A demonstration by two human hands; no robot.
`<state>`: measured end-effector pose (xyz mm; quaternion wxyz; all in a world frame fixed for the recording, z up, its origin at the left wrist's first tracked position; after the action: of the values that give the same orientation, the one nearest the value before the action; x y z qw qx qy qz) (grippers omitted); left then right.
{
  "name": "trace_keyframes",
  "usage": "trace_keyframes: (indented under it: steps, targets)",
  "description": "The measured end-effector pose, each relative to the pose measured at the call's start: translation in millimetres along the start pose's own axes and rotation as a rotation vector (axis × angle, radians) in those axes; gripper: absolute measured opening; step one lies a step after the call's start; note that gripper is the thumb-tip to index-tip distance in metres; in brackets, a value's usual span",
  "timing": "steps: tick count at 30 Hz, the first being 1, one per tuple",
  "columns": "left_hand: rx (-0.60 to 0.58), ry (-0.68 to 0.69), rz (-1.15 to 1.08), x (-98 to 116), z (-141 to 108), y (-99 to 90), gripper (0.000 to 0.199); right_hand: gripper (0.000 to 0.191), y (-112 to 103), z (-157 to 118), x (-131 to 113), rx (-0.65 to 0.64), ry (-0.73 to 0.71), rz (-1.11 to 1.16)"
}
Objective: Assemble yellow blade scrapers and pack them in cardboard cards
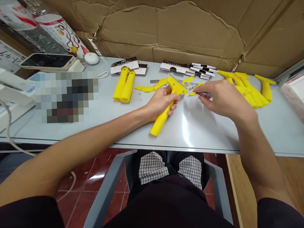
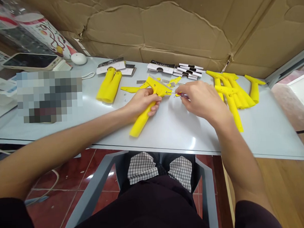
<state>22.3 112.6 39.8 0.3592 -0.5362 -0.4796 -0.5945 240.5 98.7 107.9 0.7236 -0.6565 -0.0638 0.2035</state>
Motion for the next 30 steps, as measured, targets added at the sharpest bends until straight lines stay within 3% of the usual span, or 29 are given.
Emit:
trace_keyframes:
  steps: [8,12,18,24,27,30]
  targets:
    - [0.011,0.014,-0.054,3,0,0.2,0.018,0.033,-12,1,7,0.096,0.066,0.042]
    - [0.018,-0.004,-0.097,5,-1,1.5,0.017,0.029,-9,6,18,0.144,0.173,0.067]
    - [0.046,0.012,-0.109,5,-2,2.6,0.018,0.033,11,15,26,-0.072,0.236,-0.017]
    - [0.026,0.004,-0.09,7,-3,3.1,0.018,0.051,-11,3,41,-0.301,0.176,0.064]
    - [-0.019,0.006,0.019,9,-8,4.7,0.021,0.044,-13,-10,64,-0.35,0.214,-0.026]
    - [-0.098,0.034,0.172,9,-13,7.2,0.023,0.029,-4,-26,83,-0.291,0.187,-0.104]
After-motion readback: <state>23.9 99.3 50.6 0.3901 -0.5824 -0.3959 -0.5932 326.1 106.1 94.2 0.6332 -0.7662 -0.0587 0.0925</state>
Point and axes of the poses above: each hand's wrist, its own z-axis towards the middle knuckle, its own y-axis out of the palm, x = y × z, the point moved 2 cm from there along z, towards the middle knuckle, and after that the axes turned 11 degrees about y, right-handed, at the moved point
